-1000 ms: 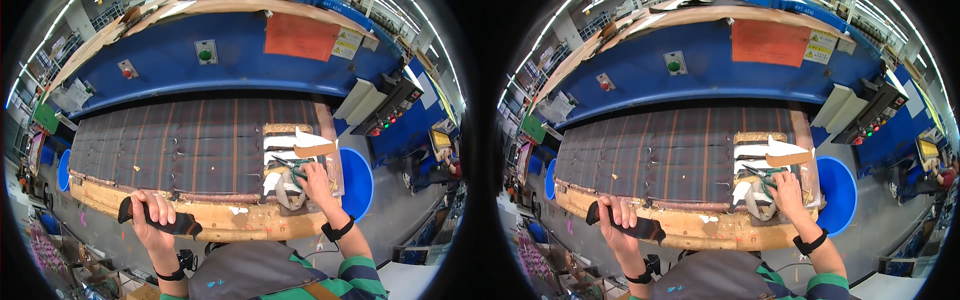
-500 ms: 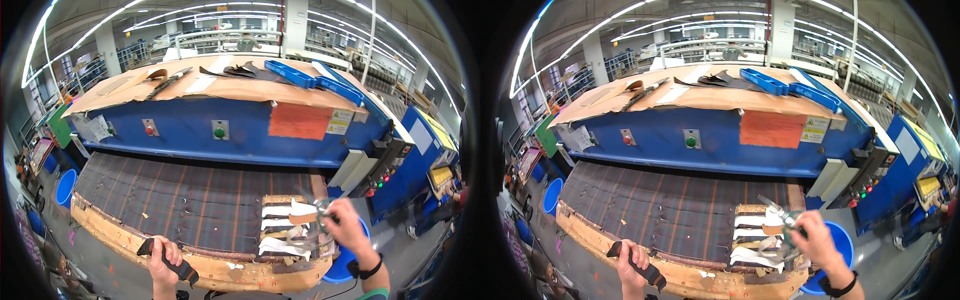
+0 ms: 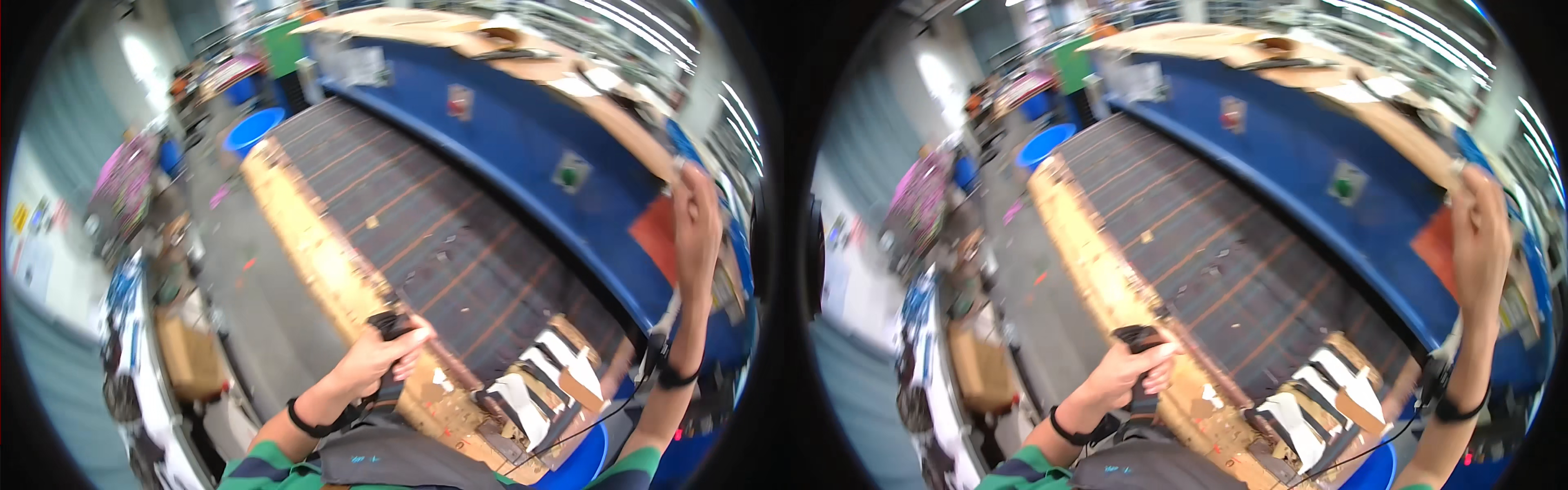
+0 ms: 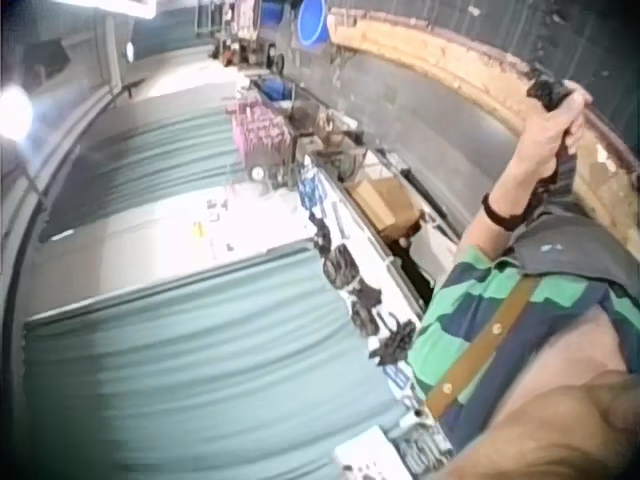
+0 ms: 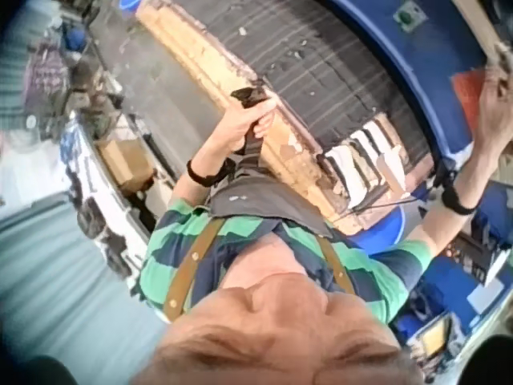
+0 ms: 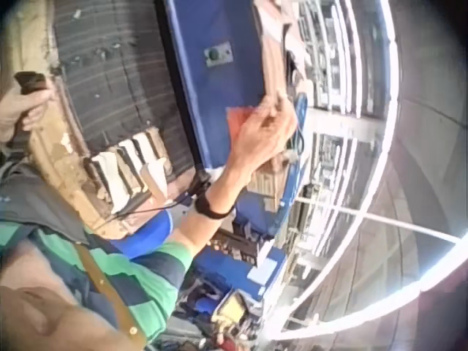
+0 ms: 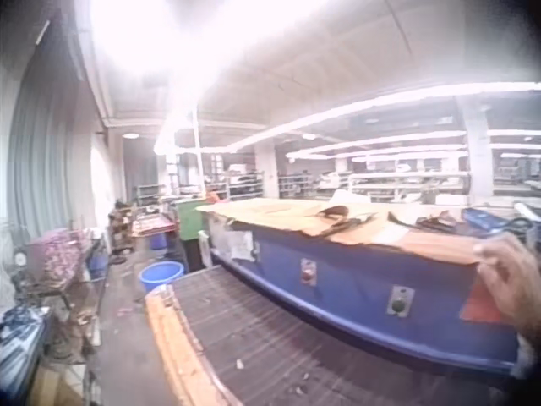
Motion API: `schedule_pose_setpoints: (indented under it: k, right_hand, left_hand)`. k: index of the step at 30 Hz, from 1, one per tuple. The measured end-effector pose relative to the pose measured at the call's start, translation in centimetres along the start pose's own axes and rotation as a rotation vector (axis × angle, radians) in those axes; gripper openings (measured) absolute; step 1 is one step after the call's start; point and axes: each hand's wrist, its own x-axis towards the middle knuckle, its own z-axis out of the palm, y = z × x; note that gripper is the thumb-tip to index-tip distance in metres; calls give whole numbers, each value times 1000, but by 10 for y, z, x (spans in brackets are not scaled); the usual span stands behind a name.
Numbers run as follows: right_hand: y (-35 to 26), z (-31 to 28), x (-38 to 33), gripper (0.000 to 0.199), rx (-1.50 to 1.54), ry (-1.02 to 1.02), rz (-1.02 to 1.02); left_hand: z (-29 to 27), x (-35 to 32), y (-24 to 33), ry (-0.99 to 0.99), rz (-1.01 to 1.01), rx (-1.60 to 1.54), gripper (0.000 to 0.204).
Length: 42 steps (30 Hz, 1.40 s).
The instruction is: The person assembles small fabric components by hand in a workshop setting. They pick up dark plaid fabric pieces and white backing materials, align them, and press them together on a wooden work surface. The person occasionally uses a pair of scissors to trim excess material from the assembled parts.
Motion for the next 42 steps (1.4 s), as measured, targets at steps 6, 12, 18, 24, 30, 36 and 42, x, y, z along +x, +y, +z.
schedule_pose_setpoints:
  k: [6, 12, 18, 24, 30, 36, 42]
  right_hand:
    - [-182, 80, -127, 38, 874, -597, -244]
    - [-231, 100, -152, 30, 1092, -725, -169]
    - [-281, 106, -136, 30, 1074, -711, -378]
    - [-360, 112, -117, 27, 1013, -790, -690]
    - [-437, 130, -116, 27, 1077, -937, -797]
    - [-510, 157, -128, 27, 1150, -1017, -939]
    - [-542, 190, -146, 44, 1193, -1457, -388]
  left_hand:
    - [-2, -28, -6, -24, -102, -32, 14]
    - [-15, -50, -5, -93, -60, 1, 10]
    - [-51, -81, 6, -131, 67, -37, 12]
    - [-103, -130, 19, -81, 204, -88, 14]
    - [-154, -179, 24, -34, 337, -81, 16]
    - [-187, -218, 23, 170, 414, -39, 12]
    - [-211, -207, -3, 939, 855, 637, 55]
